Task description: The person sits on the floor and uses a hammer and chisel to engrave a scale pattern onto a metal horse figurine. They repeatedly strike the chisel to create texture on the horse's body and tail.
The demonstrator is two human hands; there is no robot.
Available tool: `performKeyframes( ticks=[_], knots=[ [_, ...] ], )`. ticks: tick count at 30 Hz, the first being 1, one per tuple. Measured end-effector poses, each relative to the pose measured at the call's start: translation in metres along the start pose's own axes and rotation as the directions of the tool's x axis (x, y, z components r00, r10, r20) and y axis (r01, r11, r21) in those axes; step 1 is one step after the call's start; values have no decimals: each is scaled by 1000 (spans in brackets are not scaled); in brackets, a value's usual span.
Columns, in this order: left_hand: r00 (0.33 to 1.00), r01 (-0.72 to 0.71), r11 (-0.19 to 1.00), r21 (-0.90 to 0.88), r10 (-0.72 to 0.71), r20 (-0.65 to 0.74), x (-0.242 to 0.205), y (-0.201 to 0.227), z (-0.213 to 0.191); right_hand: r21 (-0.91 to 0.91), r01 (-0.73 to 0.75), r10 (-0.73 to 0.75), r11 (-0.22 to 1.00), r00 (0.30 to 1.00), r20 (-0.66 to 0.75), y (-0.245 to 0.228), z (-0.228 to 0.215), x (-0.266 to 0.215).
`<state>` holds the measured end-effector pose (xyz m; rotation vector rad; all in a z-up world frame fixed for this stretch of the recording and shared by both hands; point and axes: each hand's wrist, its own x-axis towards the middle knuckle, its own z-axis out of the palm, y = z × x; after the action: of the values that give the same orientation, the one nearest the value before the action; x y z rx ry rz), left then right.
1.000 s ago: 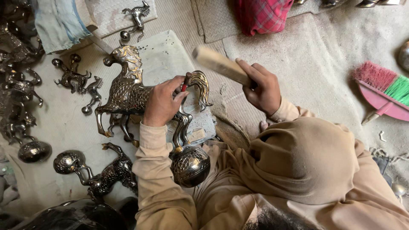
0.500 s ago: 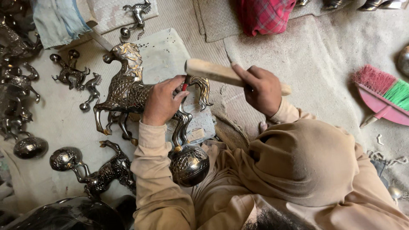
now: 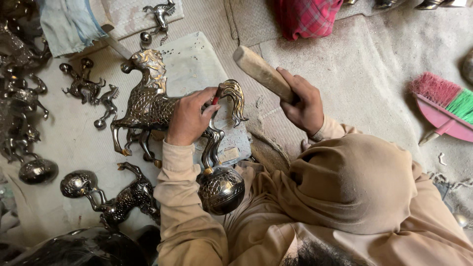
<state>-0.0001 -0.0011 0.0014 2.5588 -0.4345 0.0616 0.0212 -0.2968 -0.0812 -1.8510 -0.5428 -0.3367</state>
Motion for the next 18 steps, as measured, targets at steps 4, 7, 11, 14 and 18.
performKeyframes(
  ticks=[4,7,11,14,18],
  knots=[
    [998,65,998,22,-65,15,-3,4,-1,-245,101,-87,964,994,65,0,3,-2],
    [997,77,997,14,-77,22,-1,6,-3,-110,69,-70,992,998,-6,0,2,-3],
    [998,-50,998,-27,49,-38,-2,6,-4,-170,32,-29,985,999,17,-1,1,-4],
    [1000,1,1000,12,-1,13,-2,3,-3,-284,119,-105,951,992,63,0,-1,-3],
    [1000,23,1000,2,-23,8,-2,2,-2,31,38,-38,999,999,-6,1,2,-2]
  ],
)
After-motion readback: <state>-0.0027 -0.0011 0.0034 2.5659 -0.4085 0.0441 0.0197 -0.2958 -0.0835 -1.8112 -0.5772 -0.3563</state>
